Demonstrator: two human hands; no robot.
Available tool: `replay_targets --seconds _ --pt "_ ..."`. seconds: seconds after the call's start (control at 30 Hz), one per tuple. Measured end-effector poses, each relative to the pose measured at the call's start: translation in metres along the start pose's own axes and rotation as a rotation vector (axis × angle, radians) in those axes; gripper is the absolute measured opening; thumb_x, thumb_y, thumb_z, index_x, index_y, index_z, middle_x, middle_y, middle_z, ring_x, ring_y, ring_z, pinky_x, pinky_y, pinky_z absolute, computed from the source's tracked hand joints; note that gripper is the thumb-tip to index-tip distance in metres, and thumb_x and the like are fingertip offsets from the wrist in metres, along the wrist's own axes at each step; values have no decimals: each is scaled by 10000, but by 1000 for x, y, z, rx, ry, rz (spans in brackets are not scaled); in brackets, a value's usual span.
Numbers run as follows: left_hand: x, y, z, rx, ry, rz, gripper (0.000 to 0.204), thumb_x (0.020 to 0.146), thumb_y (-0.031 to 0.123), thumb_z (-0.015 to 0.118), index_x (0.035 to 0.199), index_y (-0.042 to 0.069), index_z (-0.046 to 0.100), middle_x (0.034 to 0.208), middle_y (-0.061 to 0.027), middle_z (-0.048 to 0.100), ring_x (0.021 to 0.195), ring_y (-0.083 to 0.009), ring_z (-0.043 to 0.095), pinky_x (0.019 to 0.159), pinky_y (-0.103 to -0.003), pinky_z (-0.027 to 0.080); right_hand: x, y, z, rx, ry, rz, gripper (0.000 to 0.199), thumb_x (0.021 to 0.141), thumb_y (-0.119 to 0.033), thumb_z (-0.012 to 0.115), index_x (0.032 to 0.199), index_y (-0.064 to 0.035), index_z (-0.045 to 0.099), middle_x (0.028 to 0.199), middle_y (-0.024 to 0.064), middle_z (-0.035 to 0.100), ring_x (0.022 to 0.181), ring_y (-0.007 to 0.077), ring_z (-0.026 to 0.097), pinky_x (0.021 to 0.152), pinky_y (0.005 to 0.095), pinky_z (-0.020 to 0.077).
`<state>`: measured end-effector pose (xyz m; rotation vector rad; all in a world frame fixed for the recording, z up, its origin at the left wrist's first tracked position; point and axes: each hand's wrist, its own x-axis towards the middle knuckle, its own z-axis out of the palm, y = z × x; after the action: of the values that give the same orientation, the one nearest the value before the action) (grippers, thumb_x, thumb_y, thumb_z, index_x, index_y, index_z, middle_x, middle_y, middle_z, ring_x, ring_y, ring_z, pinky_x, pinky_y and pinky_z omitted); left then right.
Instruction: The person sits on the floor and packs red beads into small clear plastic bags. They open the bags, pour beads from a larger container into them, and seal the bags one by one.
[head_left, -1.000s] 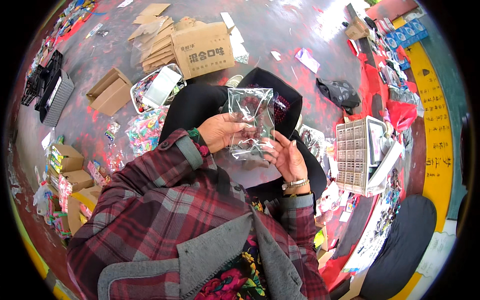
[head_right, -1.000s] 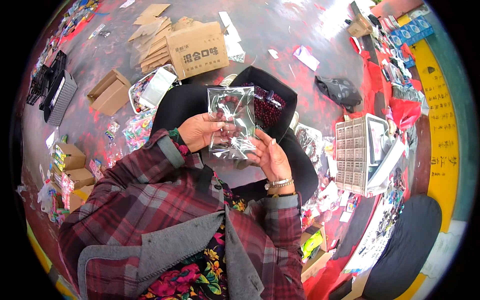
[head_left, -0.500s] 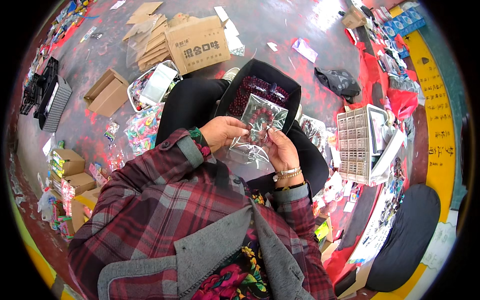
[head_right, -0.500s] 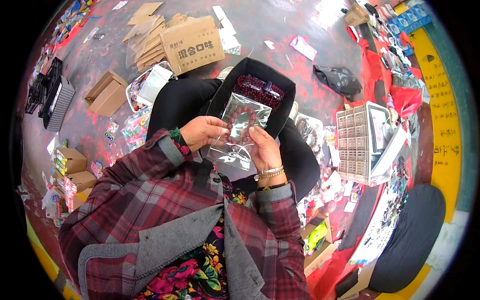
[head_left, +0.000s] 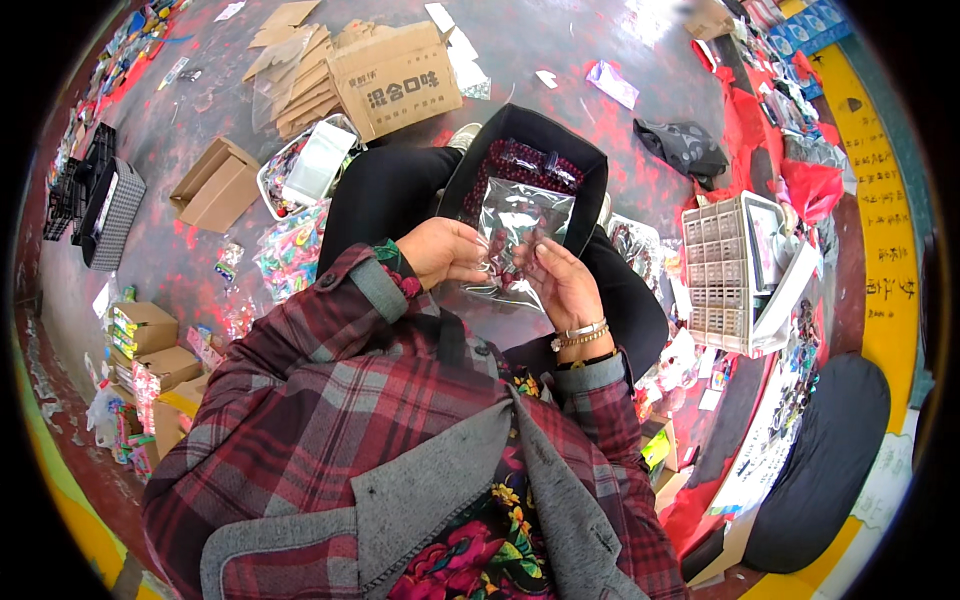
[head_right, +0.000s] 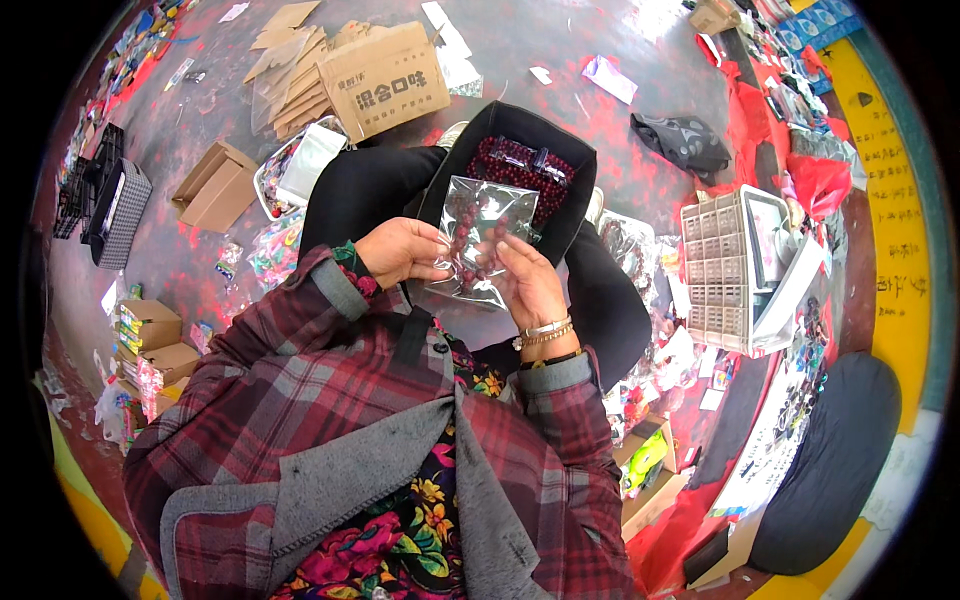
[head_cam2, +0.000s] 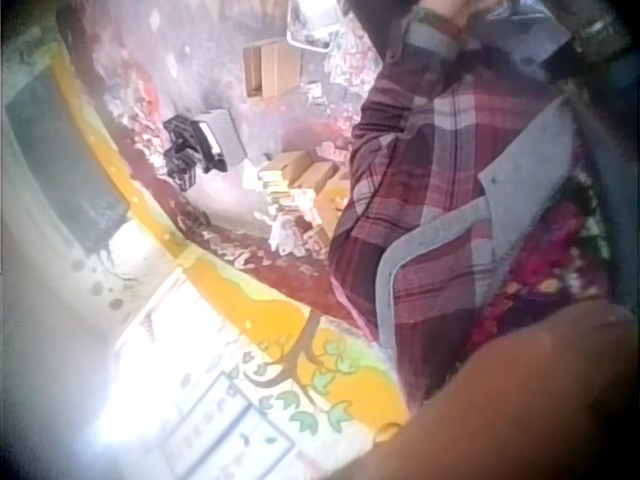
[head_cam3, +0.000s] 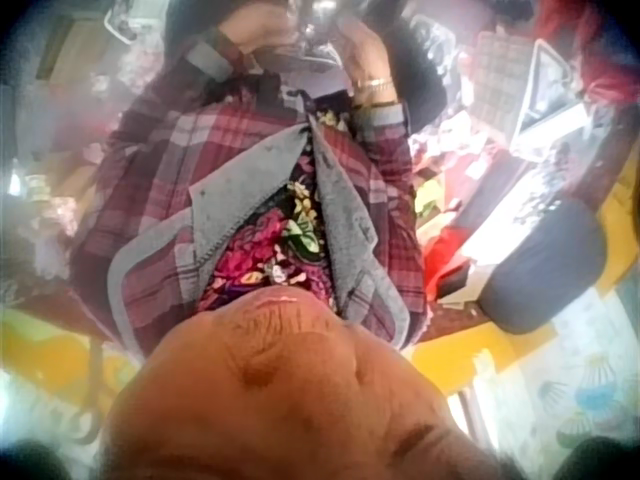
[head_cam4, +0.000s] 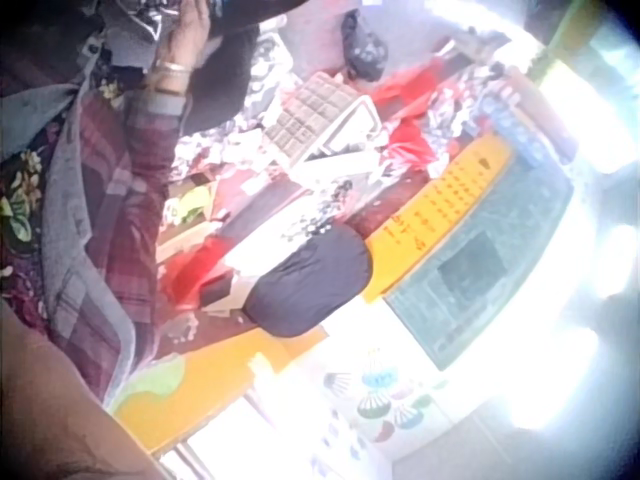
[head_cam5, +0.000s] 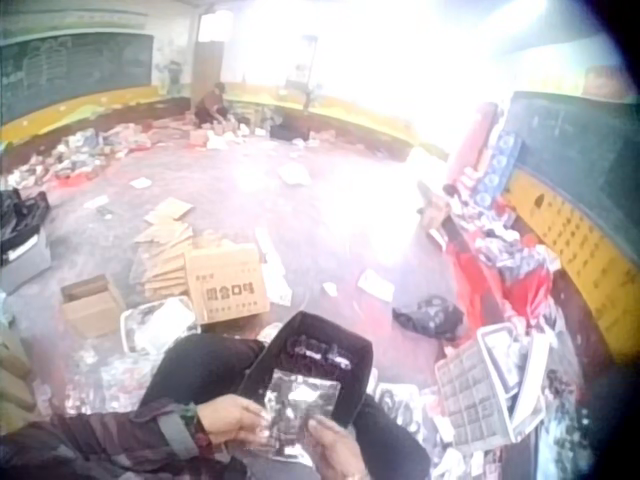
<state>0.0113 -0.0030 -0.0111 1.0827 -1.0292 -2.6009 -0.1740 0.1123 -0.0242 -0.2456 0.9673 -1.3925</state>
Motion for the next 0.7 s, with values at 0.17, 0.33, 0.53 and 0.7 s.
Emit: replay_targets --seconds 0.17,0.33,0.53,0.7 --pt "2 -3 1 29 24 34 157 846 41 551 978 -40 580 954 -109 621 848 -191 638 763 -289 542 -4 -2 5 16 -22 59 314 890 -81 518 1179 28 468 1038 146 614 946 224 605 820 335 500" --pt "3 -6 3 36 37 68 144 839 57 571 961 -16 588 929 -103 633 830 -178 644 729 -265 536 -7 -1 16 -2 -38 36 321 879 -74 536 1181 20 476 1068 143 605 916 210 607 814 339 494" --pt "-2 2 8 64 12 82 170 832 101 606 976 12 588 890 -84 643 807 -170 648 710 -255 528 -4 2 9 87 -56 4 310 877 -68 545 1170 21 494 1074 146 600 940 202 587 821 320 489" --pt "-6 7 14 61 4 43 211 830 139 626 1006 29 587 876 -62 647 769 -125 635 623 -213 501 -1 7 2 78 -15 -37 318 895 -98 533 1179 38 491 1060 148 604 950 202 579 834 331 480"
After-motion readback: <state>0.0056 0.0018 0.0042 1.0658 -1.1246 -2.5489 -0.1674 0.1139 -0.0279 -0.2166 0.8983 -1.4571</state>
